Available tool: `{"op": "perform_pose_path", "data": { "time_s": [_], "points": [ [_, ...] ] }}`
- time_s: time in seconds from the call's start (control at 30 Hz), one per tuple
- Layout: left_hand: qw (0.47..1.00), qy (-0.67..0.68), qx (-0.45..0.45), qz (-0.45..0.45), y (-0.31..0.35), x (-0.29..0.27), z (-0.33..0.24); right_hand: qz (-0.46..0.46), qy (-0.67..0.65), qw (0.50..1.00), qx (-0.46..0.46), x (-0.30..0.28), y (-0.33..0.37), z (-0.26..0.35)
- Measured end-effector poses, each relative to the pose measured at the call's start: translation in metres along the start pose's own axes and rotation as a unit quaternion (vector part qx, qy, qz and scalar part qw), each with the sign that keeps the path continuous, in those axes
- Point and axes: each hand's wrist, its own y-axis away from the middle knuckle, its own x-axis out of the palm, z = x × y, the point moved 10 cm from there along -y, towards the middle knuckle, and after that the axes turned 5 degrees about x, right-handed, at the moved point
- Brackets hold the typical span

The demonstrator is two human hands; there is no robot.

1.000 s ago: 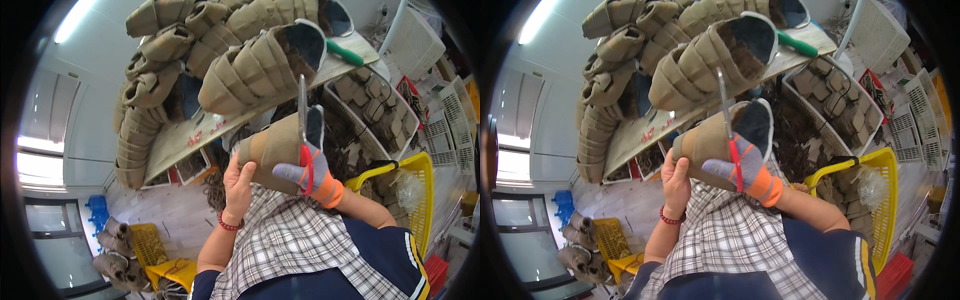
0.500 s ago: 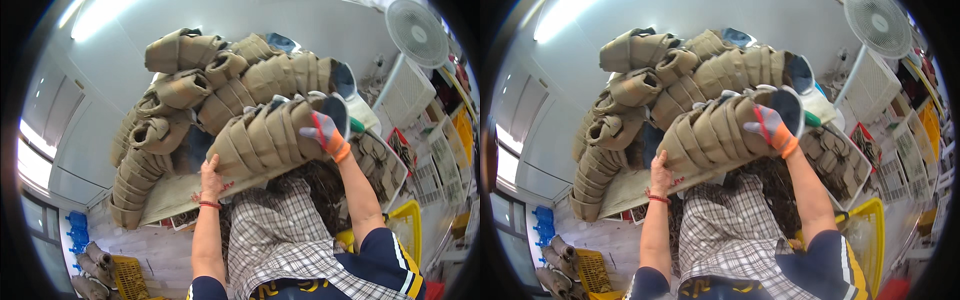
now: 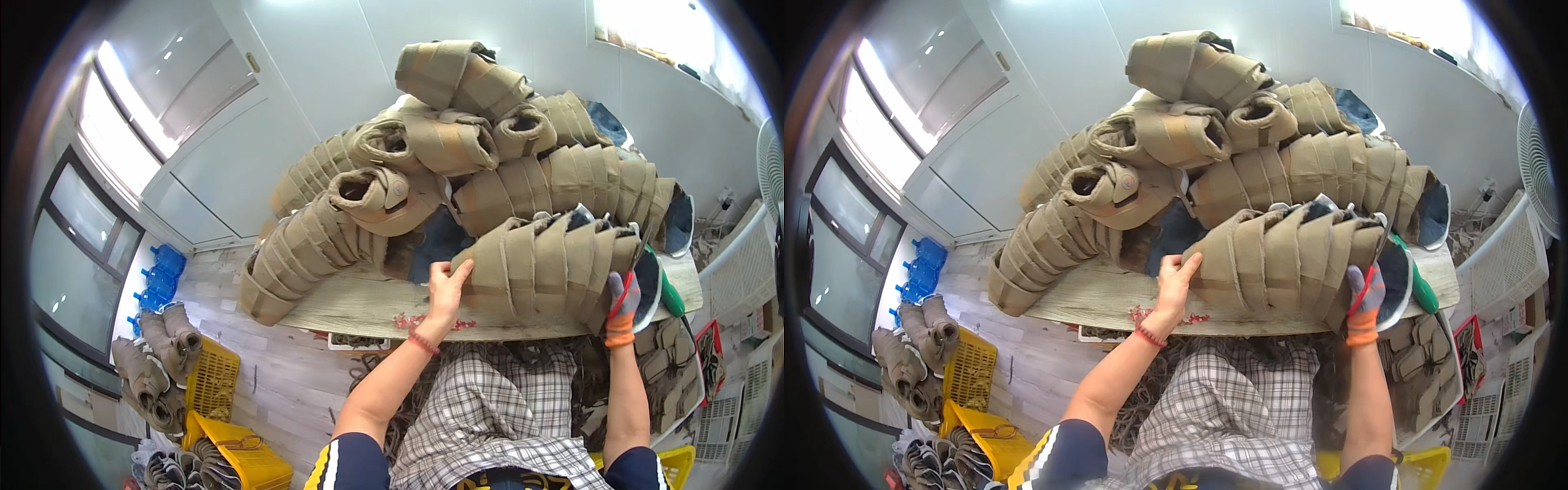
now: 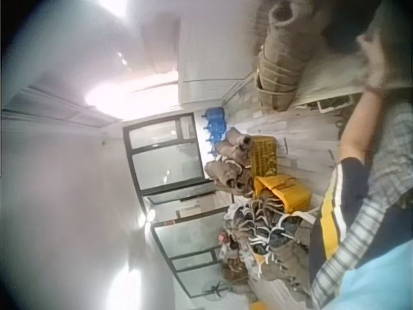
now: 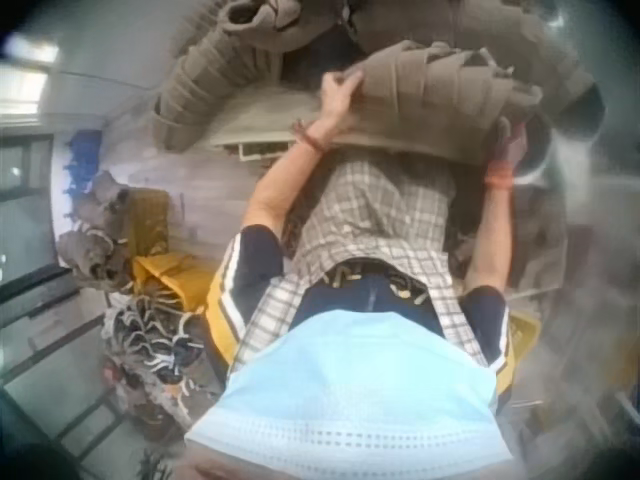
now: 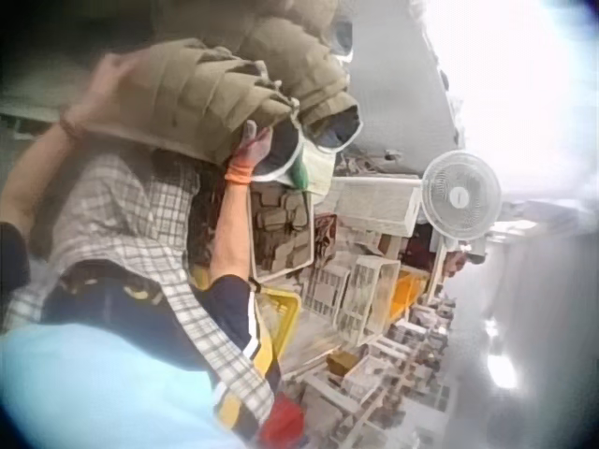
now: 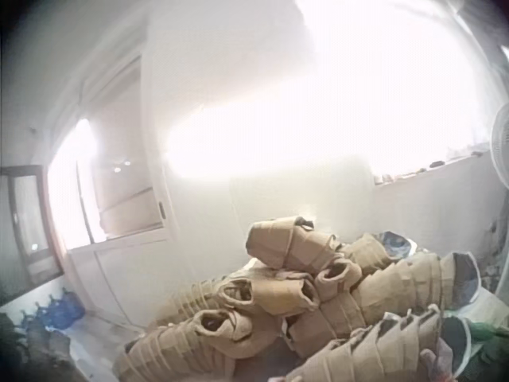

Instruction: The person trims the interior lining of beige slippers using a green rotary tool and red-handled scissors. They handle each slipper one at a time, rotating it to access different areas, then place the finished items back on the table.

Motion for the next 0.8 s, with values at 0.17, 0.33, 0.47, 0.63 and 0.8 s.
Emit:
{"op": "perform_pose_path", "data": {
  "time_s": [0.17,0.33,0.47,0.63,0.8],
  "points": [
    [0.758,-0.422,0.442,-0.230,0.006,-0.073,-0.187,-0.076,0.077,0.992,-0.071,-0.045,0.026,-0.013],
    [0.808,-0.498,0.309,-0.054,-0.078,-0.105,-0.201,-0.067,-0.145,0.987,-0.031,-0.043,0.041,-0.032],
    [0.815,-0.465,0.344,-0.023,-0.079,-0.103,-0.212,-0.032,-0.198,0.980,0.008,-0.041,0.051,-0.028],
    [0.751,-0.500,0.430,-0.033,-0.039,-0.078,-0.249,-0.060,-0.069,0.996,0.011,-0.046,0.053,-0.006],
    [0.792,-0.424,0.436,-0.056,-0.038,-0.092,-0.286,-0.054,-0.015,0.997,0.049,-0.056,0.051,-0.005]
  ]
}}
